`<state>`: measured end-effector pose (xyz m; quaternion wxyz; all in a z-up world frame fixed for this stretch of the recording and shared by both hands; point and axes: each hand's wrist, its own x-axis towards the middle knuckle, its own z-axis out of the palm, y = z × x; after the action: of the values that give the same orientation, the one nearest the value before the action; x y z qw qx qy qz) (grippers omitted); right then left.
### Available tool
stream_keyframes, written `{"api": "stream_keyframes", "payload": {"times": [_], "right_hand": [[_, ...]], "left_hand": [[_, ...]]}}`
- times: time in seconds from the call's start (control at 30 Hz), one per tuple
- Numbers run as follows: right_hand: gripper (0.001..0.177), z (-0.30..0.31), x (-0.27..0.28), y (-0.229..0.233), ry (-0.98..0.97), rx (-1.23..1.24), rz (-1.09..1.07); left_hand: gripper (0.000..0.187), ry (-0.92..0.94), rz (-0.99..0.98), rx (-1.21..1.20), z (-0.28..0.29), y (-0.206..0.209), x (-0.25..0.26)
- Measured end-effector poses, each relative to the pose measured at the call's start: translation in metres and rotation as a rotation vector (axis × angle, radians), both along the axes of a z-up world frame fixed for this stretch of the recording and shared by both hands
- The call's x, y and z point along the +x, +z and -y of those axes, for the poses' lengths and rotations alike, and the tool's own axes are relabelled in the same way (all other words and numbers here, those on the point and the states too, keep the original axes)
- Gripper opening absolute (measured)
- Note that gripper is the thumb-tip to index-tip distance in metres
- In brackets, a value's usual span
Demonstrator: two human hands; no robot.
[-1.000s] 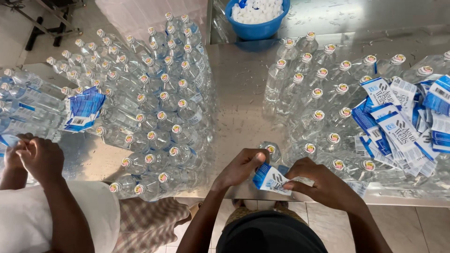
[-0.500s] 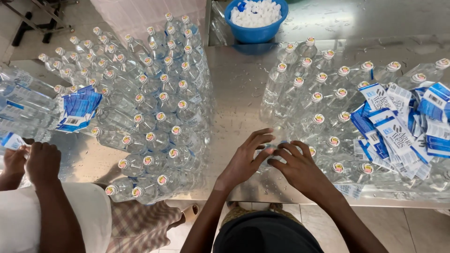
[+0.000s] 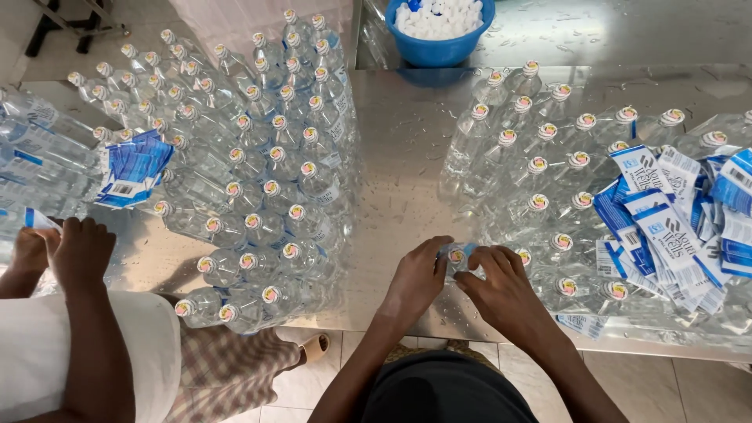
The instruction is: Manually placing plastic sleeve labels onto water bottles at a production table
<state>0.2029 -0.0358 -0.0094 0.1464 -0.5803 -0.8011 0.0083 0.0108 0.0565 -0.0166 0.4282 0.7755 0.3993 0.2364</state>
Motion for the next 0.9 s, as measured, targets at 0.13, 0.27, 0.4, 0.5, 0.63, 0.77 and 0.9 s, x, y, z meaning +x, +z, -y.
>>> {"api": "stream_keyframes", "payload": {"times": [0.13,0.27,0.4,0.5,0.63,0.77,0.9], "right_hand": [[0.013,0.0,-0.004,0.01,0.098,0.036,0.044],[0.012,0.001,-0.005,-0.002,0.061,0.099,0.034],[0.013,0.008,-0.01,-0.021,0.018,0.137,0.027],[0.023,0.013,-0.016,-0.022,0.002,0.21,-0.033],[0.043,0.037,-0.029,-0.054,-0.148,0.291,-0.301],[0.073,0.037,-0.037,-0.079,-0.513,-0.33,-0.917],[0.111,0.007,-0.046,-0.103,-0.599,-0.591,-0.873]], "left_hand": [[0.024,-0.013,-0.116,0.027,-0.012,0.009,0.004],[0.028,0.005,-0.106,0.015,-0.022,0.02,0.009],[0.029,-0.002,-0.08,-0.055,-0.025,-0.009,0.014],[0.026,-0.012,-0.074,-0.081,-0.025,-0.006,0.015],[0.033,-0.049,-0.081,-0.169,-0.024,0.027,0.007],[0.038,-0.041,-0.186,-0.241,-0.03,0.023,0.005],[0.046,-0.094,-0.17,-0.234,-0.027,0.036,-0.005]]}}
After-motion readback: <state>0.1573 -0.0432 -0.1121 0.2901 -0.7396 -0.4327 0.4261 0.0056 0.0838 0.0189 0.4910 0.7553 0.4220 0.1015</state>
